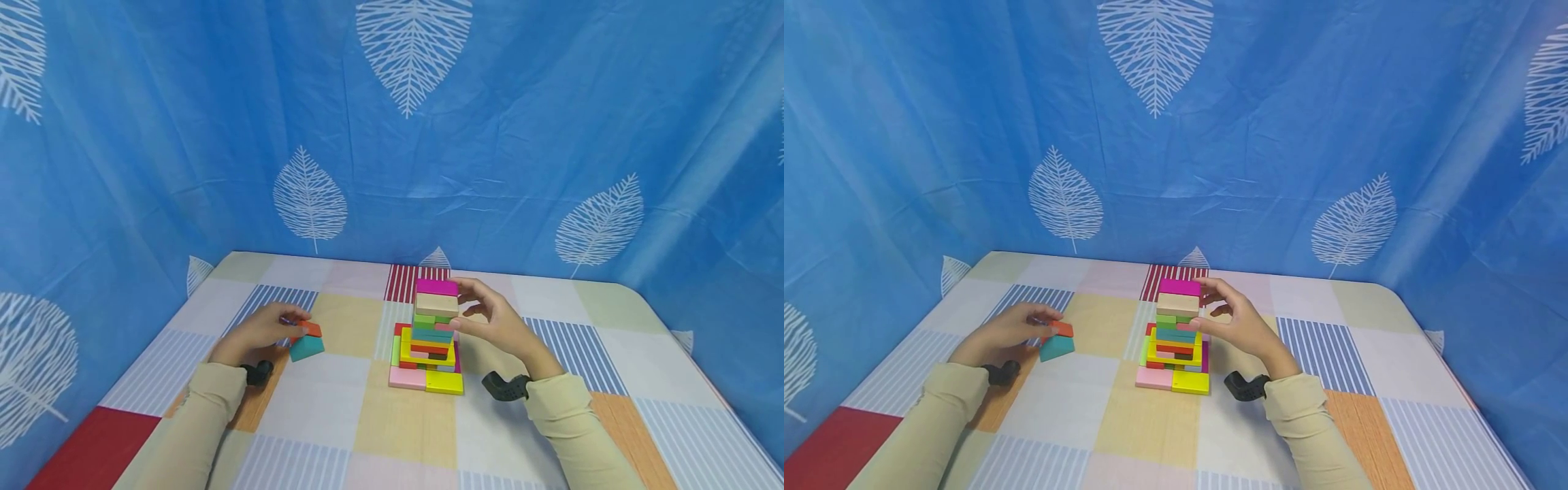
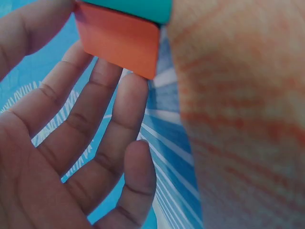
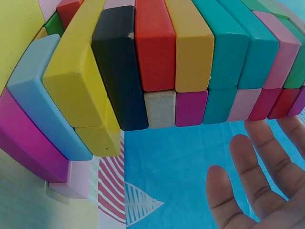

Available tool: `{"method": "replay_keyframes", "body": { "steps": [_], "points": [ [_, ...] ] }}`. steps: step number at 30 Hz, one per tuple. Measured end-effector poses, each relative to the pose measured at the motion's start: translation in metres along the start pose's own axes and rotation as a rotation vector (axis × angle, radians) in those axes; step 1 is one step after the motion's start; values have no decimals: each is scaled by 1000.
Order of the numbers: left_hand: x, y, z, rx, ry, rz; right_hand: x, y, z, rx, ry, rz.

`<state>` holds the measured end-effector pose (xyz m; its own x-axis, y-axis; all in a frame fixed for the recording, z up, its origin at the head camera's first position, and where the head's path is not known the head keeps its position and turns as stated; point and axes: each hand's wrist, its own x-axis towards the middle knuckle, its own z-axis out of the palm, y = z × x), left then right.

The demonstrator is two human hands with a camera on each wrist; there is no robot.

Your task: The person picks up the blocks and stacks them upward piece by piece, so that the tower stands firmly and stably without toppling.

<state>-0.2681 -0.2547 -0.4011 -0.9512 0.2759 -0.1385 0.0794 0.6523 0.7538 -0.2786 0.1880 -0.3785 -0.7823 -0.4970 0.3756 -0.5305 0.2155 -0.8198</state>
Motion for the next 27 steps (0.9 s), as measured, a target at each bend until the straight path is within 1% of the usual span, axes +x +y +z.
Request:
{"method": "replay_keyframes", "body": {
  "steps": [3,8,10,13,20,23,27],
  "points": [
    [1,-1,1,45,16,0,0,1,0,-3,-1,0],
    [3,-2,1,85,59,8,0,2,0,-13,4,-13],
    [3,-2,2,90,70,2,0,3,0,-13,6,-14],
    [4,-3,2,106,72,2,0,3,0,-10,3,-15],
    [9,-2,-1,174,53,13,-1,3,-2,0,-14,5],
    [12,3,-3,191,46,24,-1,3,-2,1,-18,0],
    [19,16,-5,171,57,94,-2,4,-2,4,-22,-10]
  ]
}}
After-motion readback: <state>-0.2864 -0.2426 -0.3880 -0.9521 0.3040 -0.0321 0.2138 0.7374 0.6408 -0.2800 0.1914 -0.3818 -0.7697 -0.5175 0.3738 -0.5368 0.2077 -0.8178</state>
